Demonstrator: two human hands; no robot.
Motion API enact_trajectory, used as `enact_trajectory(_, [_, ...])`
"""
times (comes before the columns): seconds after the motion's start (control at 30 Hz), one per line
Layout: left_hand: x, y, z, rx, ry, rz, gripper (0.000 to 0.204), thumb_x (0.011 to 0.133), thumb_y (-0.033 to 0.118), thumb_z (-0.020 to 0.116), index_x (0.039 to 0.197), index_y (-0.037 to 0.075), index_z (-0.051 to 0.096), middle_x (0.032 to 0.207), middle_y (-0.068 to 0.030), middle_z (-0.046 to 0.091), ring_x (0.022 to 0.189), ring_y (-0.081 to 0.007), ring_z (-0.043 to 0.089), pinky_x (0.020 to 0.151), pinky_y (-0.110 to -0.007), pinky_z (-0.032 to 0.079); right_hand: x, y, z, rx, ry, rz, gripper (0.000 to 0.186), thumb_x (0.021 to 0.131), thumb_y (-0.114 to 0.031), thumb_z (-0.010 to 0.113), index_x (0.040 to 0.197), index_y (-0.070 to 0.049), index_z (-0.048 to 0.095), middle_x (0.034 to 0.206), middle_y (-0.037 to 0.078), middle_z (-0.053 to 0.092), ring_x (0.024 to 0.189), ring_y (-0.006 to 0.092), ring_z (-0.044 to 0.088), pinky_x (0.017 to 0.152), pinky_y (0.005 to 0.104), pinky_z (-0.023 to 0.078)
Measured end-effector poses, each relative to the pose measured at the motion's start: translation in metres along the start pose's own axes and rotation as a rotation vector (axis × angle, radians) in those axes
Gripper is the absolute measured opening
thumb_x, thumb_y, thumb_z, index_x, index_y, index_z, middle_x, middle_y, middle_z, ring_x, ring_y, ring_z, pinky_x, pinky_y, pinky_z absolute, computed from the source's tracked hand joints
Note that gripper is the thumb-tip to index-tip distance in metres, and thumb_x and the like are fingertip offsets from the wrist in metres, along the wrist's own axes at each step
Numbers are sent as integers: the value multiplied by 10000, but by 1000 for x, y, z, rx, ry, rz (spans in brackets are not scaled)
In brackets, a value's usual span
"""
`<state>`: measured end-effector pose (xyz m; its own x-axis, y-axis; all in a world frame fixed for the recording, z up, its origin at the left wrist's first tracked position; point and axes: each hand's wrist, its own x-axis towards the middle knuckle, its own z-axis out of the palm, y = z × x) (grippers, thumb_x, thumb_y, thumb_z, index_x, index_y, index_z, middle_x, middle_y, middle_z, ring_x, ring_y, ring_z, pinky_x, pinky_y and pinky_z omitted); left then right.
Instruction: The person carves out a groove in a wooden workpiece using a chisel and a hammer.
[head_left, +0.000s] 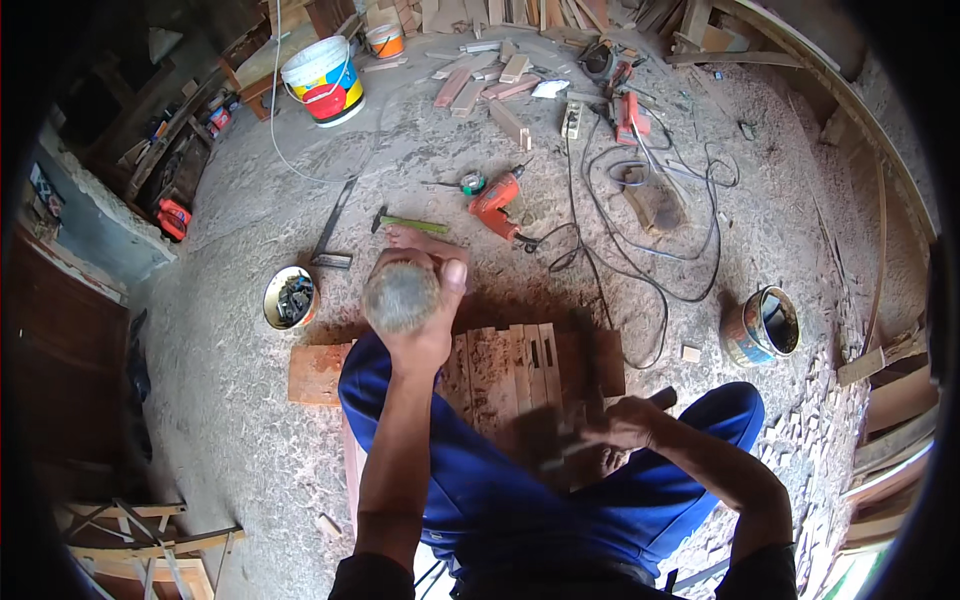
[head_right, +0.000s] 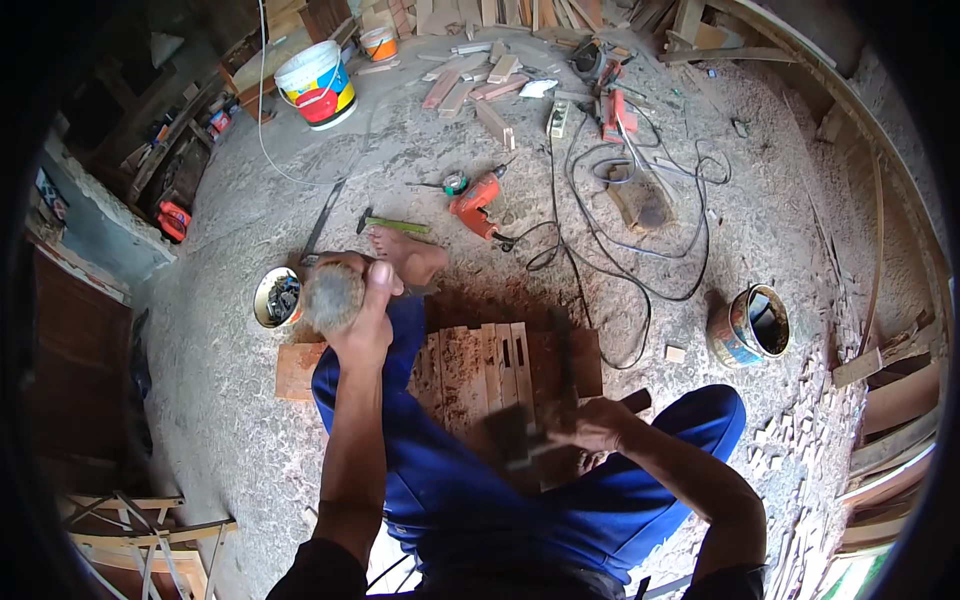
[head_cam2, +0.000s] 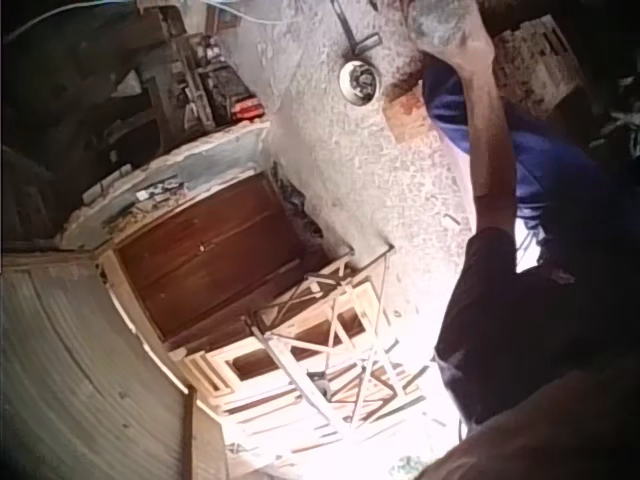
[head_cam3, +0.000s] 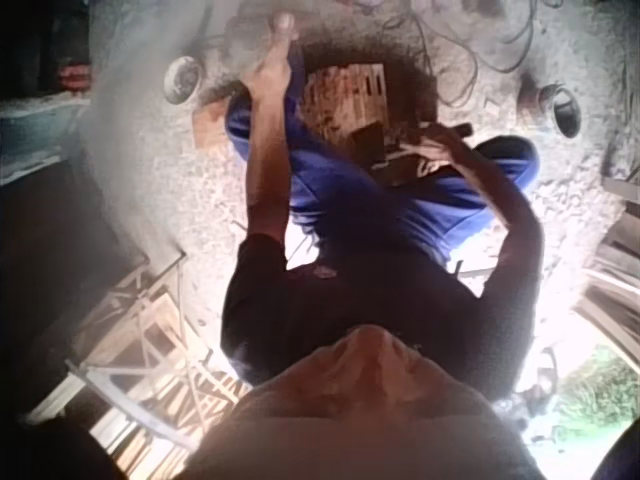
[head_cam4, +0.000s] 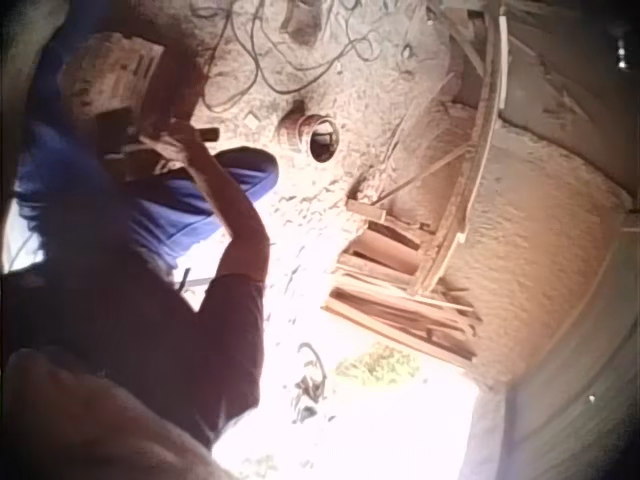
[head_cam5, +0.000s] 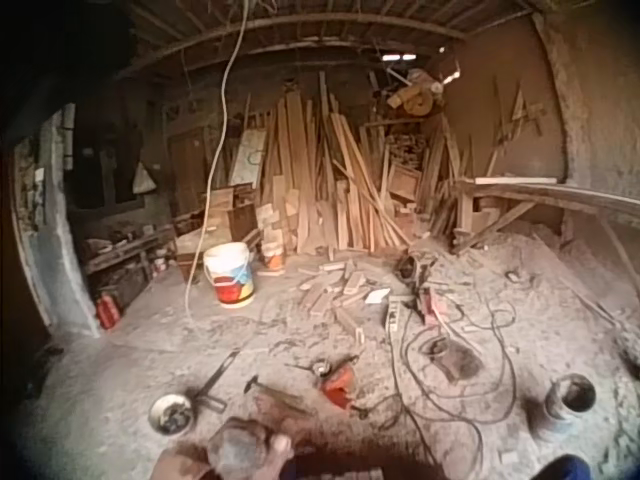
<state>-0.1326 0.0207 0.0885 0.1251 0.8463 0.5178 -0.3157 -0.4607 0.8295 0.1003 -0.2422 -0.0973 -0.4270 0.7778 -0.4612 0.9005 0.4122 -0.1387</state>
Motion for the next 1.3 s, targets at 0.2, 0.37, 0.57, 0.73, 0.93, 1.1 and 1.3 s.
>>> enact_trajectory(0.2, [-31, -30, 5, -50, -100, -139, 190, 825, 52, 799, 868, 8, 620, 776, 2, 609, 695, -99, 548, 631, -288, 459, 46, 30, 1, -109, 407, 135, 364, 952, -191, 573, 1303, -102, 537, 1053, 174, 679, 814, 252, 684, 667, 334, 584])
enact_trajectory(0.37, [-53, -60, 19, -10, -164, -211, 178, 871, 36, 740, 865, 23, 563, 686, -28, 573, 544, -110, 531, 502, -281, 425, 57, 18, -62, 1477, 908, 539, 362, 921, -149, 617, 1234, 13, 536, 928, 104, 652, 745, 206, 671, 572, 302, 534])
enact_trajectory(0.57, [-47, -71, 36, 120, -323, -99, 252, 868, 62, 741, 679, 31, 576, 577, -23, 576, 495, -123, 536, 475, -302, 395, 6, -58, -67, 2043, 743, 560, 329, 796, -78, 672, 1104, -42, 562, 813, 55, 598, 541, 124, 550, 444, 270, 441])
enact_trajectory(0.73, [-46, -64, 44, 91, -316, -83, 241, 865, 57, 734, 675, 32, 588, 574, -22, 585, 486, -126, 542, 476, -305, 399, 8, -94, -56, 2223, 794, 574, 346, 792, -68, 678, 1118, -48, 564, 790, 20, 547, 536, 110, 523, 443, 236, 435])
enact_trajectory(0.93, [-48, -75, 45, 90, -281, -100, 231, 867, 52, 737, 690, 27, 590, 602, -11, 595, 502, -108, 537, 485, -294, 408, 10, -88, -58, 2279, 849, 594, 356, 785, -55, 700, 1119, -60, 576, 778, 20, 547, 531, 115, 522, 450, 239, 449])
enact_trajectory(1.1, [-49, -75, 59, 84, -172, -178, 198, 853, 61, 751, 727, 21, 603, 638, -15, 607, 535, -100, 543, 504, -288, 420, 7, -85, -54, 2300, 904, 616, 335, 794, -40, 708, 1102, -56, 578, 752, 23, 549, 497, 113, 517, 422, 243, 445])
enact_trajectory(1.3, [-39, -80, 55, 60, -397, -240, 181, 833, 90, 780, 776, 33, 618, 646, -19, 625, 533, -102, 556, 498, -280, 447, -8, -79, -57, 2364, 1007, 515, 313, 828, -15, 665, 1111, -62, 540, 695, 34, 530, 436, 118, 483, 381, 249, 434])
